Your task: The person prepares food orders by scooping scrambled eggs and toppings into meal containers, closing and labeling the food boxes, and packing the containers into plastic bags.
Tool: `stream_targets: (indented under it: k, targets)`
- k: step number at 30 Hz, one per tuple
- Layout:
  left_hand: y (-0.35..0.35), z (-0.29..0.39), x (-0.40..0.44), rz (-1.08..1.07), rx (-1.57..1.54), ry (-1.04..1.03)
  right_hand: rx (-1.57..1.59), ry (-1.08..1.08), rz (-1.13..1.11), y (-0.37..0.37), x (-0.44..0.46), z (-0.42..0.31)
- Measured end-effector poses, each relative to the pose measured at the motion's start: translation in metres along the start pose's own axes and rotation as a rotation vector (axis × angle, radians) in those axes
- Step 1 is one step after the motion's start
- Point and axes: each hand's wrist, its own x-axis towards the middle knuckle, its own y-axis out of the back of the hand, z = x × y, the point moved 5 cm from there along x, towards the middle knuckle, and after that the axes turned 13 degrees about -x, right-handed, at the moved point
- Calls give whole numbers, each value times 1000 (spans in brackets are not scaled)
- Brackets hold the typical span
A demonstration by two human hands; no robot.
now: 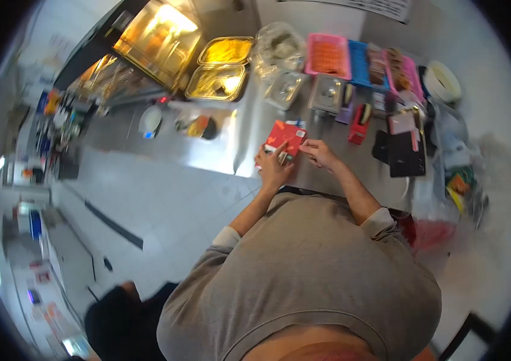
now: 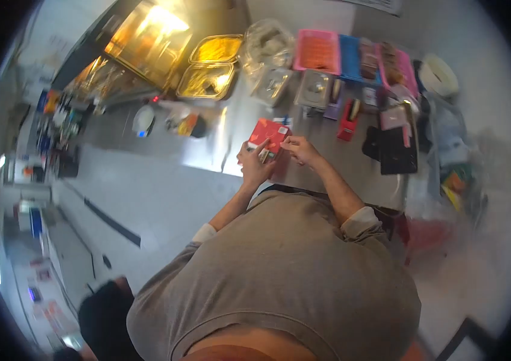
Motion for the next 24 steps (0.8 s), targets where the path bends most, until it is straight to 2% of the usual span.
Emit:
stream_targets:
  k: [2,3,6,7,9,10,11,12,13,14,15,16,17,18,20,21,22,23,24]
  targets:
    - [18,3,-5,69,69,12,-553,196,228,-24,43,24]
    - [29,2,-7,89,42,-1,-571,263,281,-33,33,1]
    - [46,-32,-2,1,-142,-34,-590,235,161,-41,30,-7]
    - [47,-40,-1,-6,-219,-19,-622,244,202,-40,29,-5]
    - [37,-49,-5,-153,-718,213,-690,264,272,-40,22,2]
    - [33,-51,-6,-221,-967,316,-491,144,287,-40,16,11]
    - [18,-67,-2,-176,-920,154,-294,26,294,-44,4,16]
    - [6,-82,-3,-137,-802,100,-103,-88,292,-50,-6,22]
    - [2,-74,-9,-81,-381,-144,36,-59,253,-48,-5,41]
    - [-8,-62,-13,-259,-328,-80,172,-35,209,-39,5,70]
    - [-14,-51,-14,-456,-515,-134,131,43,313,-20,13,89]
    - [-8,-42,-6,-499,-539,-178,159,8,427,-16,-11,59]
    - [1,-30,3,-554,-559,-223,127,219,431,20,5,107]
    - [11,-23,13,-612,-575,-275,93,206,540,37,-8,118]
    - [56,-28,60,-339,-320,-419,-36,229,765,84,-20,158]
    - [78,-35,85,-216,-194,-483,119,118,795,93,-30,170]
    - [101,-52,115,-92,-133,-399,273,10,824,101,-37,178]
    - [128,-70,145,31,-74,-313,53,-89,881,123,-44,197]
    - [160,-84,172,87,132,-204,-174,-181,928,141,-43,215]
